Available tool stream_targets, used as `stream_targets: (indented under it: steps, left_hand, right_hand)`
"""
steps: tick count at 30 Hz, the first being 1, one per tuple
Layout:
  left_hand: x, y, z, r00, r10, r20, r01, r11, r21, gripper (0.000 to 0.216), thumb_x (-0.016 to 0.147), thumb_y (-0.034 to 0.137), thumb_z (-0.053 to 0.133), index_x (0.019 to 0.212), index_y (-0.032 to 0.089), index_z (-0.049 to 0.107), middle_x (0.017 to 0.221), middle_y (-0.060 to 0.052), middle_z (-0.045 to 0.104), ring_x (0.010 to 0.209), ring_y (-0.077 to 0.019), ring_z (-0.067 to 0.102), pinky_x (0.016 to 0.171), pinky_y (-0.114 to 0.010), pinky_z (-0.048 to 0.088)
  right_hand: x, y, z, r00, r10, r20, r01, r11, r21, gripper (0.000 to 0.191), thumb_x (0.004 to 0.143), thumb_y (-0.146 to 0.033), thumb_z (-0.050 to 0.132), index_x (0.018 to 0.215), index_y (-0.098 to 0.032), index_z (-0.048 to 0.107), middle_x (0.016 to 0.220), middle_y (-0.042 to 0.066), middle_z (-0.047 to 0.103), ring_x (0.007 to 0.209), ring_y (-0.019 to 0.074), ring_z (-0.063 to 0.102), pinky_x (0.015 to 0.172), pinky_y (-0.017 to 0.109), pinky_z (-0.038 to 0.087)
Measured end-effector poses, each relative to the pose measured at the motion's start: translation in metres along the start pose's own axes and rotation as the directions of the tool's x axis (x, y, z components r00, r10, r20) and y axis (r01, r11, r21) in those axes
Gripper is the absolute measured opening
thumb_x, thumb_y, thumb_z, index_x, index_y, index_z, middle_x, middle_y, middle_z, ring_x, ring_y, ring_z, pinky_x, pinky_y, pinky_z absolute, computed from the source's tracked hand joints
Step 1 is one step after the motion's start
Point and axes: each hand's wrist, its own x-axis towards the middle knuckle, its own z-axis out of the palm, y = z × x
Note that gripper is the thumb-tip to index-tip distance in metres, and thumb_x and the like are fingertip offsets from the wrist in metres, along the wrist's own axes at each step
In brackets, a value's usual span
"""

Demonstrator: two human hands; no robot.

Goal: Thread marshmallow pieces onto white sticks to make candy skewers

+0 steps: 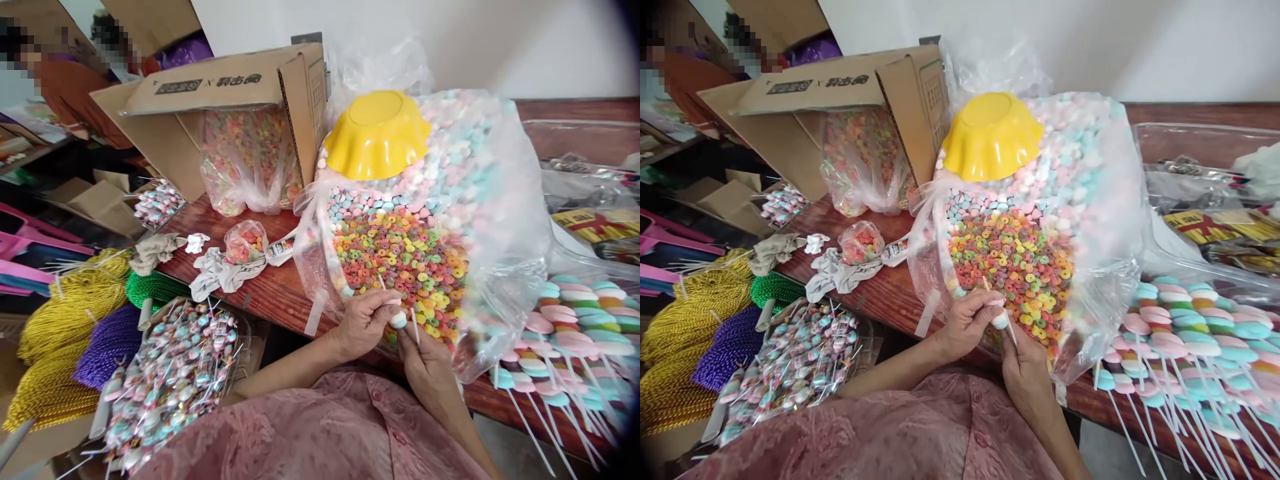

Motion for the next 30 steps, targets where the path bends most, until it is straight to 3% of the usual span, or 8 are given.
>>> stream_targets:
  steps: [6,8,10,13,16,20,26,30]
  left_hand:
    - [0.046,-0.009,-0.055,0.999,-0.020,-0.043,0.029,0.977,0.209,0.044,0.097,0.032,0.055,0.140,0.022,0.056,0.110,-0.008,0.074,0.079,-0.0144,0.070,0.070,-0.026,0.058]
    - [0.077,-0.016,-0.078,1.000,0.019,-0.022,-0.005,0.857,0.516,0.035,0.092,0.022,0.059,0.125,0.017,0.066,0.109,-0.010,0.073,0.087,-0.0186,0.069,0.083,-0.033,0.057]
    - [0.107,-0.026,-0.092,0.989,-0.066,0.132,-0.057,0.654,0.754,0.026,0.086,0.011,0.058,0.107,0.011,0.072,0.106,-0.013,0.072,0.100,-0.0258,0.065,0.096,-0.042,0.051]
    - [0.135,-0.037,-0.096,0.953,-0.179,0.245,-0.121,0.517,0.847,0.016,0.083,0.008,0.058,0.077,0.010,0.073,0.094,-0.014,0.071,0.098,-0.0285,0.063,0.098,-0.044,0.048]
    - [0.134,-0.035,-0.092,0.969,-0.132,0.209,-0.077,0.642,0.763,0.015,0.083,0.013,0.061,0.073,0.013,0.072,0.089,-0.010,0.071,0.093,-0.0242,0.063,0.095,-0.041,0.049]
    - [0.108,-0.007,-0.086,0.976,-0.194,0.098,0.169,0.961,0.219,0.015,0.078,0.030,0.075,0.083,0.015,0.076,0.089,-0.006,0.073,0.082,-0.0178,0.065,0.076,-0.030,0.053]
    - [0.068,0.023,-0.071,0.917,-0.376,0.133,0.397,0.893,-0.212,0.026,0.068,0.034,0.085,0.083,0.014,0.079,0.077,-0.004,0.072,0.062,-0.0122,0.063,0.061,-0.026,0.053]
    - [0.050,0.014,-0.061,0.967,-0.255,-0.003,0.251,0.957,-0.147,0.023,0.072,0.035,0.083,0.083,0.015,0.078,0.080,-0.005,0.073,0.064,-0.0137,0.065,0.060,-0.026,0.054]
  right_hand:
    - [0.006,0.017,-0.026,0.999,0.024,-0.044,-0.026,0.999,-0.044,0.036,0.100,-0.038,0.047,0.068,-0.022,0.054,0.054,-0.002,0.052,0.045,0.0133,0.047,0.046,0.024,0.038]
    - [0.007,0.020,-0.031,0.996,0.043,-0.078,-0.045,0.999,-0.020,0.037,0.099,-0.040,0.049,0.069,-0.021,0.056,0.055,-0.002,0.052,0.046,0.0127,0.046,0.046,0.024,0.038]
    - [0.008,0.019,-0.030,0.996,0.028,-0.089,-0.027,1.000,0.012,0.038,0.099,-0.042,0.050,0.068,-0.021,0.055,0.055,-0.003,0.049,0.047,0.0124,0.045,0.047,0.024,0.037]
    - [0.007,0.012,-0.021,0.998,0.001,-0.058,0.002,0.999,0.053,0.038,0.100,-0.040,0.049,0.067,-0.021,0.048,0.055,-0.004,0.046,0.050,0.0119,0.043,0.049,0.023,0.035]
    - [0.007,0.008,-0.014,0.999,-0.009,-0.048,0.012,0.998,0.061,0.035,0.101,-0.035,0.047,0.068,-0.021,0.046,0.057,-0.004,0.046,0.051,0.0117,0.042,0.050,0.024,0.034]
    - [0.012,0.003,-0.012,0.997,-0.062,-0.055,0.063,0.998,0.015,0.030,0.100,-0.029,0.046,0.071,-0.021,0.048,0.058,-0.005,0.044,0.051,0.0111,0.040,0.051,0.024,0.032]
    - [0.021,-0.006,-0.011,0.988,-0.148,-0.038,0.144,0.985,-0.090,0.021,0.098,-0.020,0.044,0.080,-0.020,0.057,0.059,-0.005,0.047,0.051,0.0112,0.041,0.051,0.024,0.030]
    - [0.015,-0.003,-0.008,0.986,-0.166,-0.024,0.160,0.973,-0.165,0.023,0.096,-0.018,0.043,0.085,-0.017,0.063,0.060,-0.002,0.053,0.050,0.0123,0.045,0.051,0.025,0.033]
